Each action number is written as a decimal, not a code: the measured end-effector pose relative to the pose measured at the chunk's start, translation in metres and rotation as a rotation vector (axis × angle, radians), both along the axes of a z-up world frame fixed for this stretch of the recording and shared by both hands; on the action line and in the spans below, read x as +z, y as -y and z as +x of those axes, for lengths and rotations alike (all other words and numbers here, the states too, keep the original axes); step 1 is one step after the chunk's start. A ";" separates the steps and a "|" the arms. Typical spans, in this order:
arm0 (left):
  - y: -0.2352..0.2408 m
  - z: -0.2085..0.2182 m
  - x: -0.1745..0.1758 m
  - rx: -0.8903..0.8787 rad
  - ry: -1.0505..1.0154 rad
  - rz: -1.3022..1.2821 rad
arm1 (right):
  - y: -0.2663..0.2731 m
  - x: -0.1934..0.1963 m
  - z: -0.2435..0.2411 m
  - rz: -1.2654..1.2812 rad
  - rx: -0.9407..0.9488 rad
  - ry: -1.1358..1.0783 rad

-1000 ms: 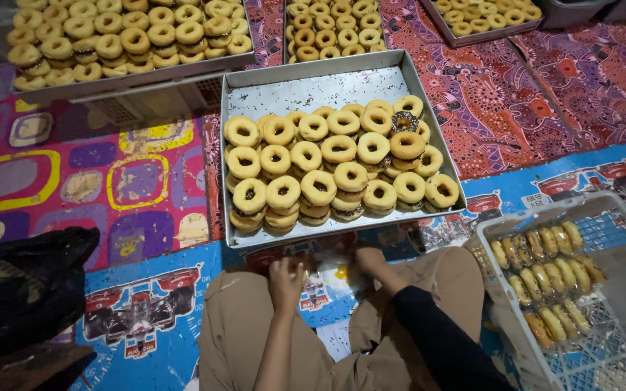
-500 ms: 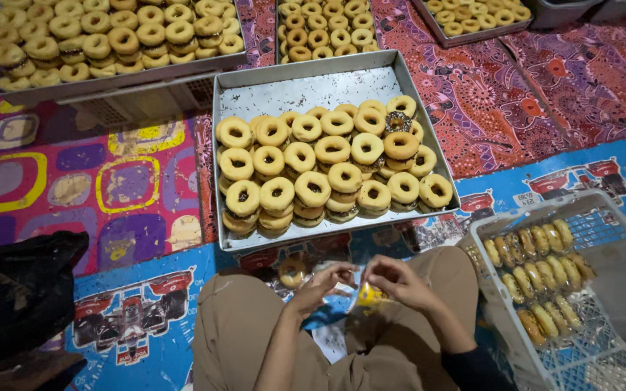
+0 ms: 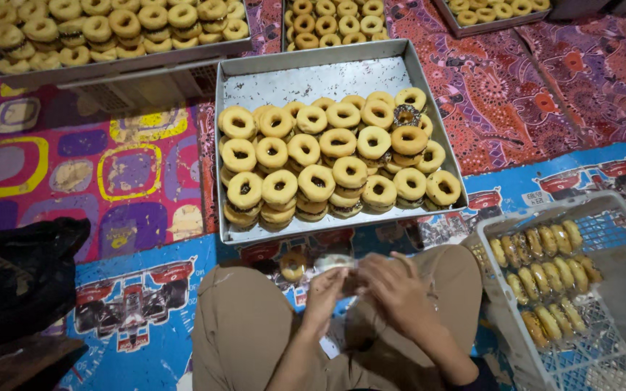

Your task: The person sits on the floor and repeatedly picks doughnuts from a metal tray, places them into small clear plastic bags, and sets the filled bags into a white plastic crate. The person also handles a stack of empty plastic bags.

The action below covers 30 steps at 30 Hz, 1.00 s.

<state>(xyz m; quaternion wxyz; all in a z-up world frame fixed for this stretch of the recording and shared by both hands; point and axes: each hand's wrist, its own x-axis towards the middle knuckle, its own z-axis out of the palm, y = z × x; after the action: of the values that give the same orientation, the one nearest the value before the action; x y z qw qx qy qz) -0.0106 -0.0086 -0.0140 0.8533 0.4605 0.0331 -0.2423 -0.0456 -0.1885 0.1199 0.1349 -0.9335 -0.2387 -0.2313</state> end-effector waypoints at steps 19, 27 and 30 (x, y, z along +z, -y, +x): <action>0.027 -0.043 0.086 0.168 1.237 0.884 | -0.005 -0.121 -0.001 -0.141 0.127 -0.109; -0.013 0.014 0.055 0.395 -0.061 -0.631 | -0.036 -0.029 0.022 0.410 0.536 -0.669; -0.060 0.032 0.017 0.357 -0.035 -1.147 | -0.023 0.024 0.083 0.320 0.354 -1.004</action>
<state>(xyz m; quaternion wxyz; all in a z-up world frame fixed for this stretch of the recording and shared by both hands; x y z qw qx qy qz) 0.0218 0.0513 0.0029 0.9925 -0.0901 -0.0122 -0.0820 0.0372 -0.1653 0.1442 0.4090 -0.8425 -0.2602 0.2349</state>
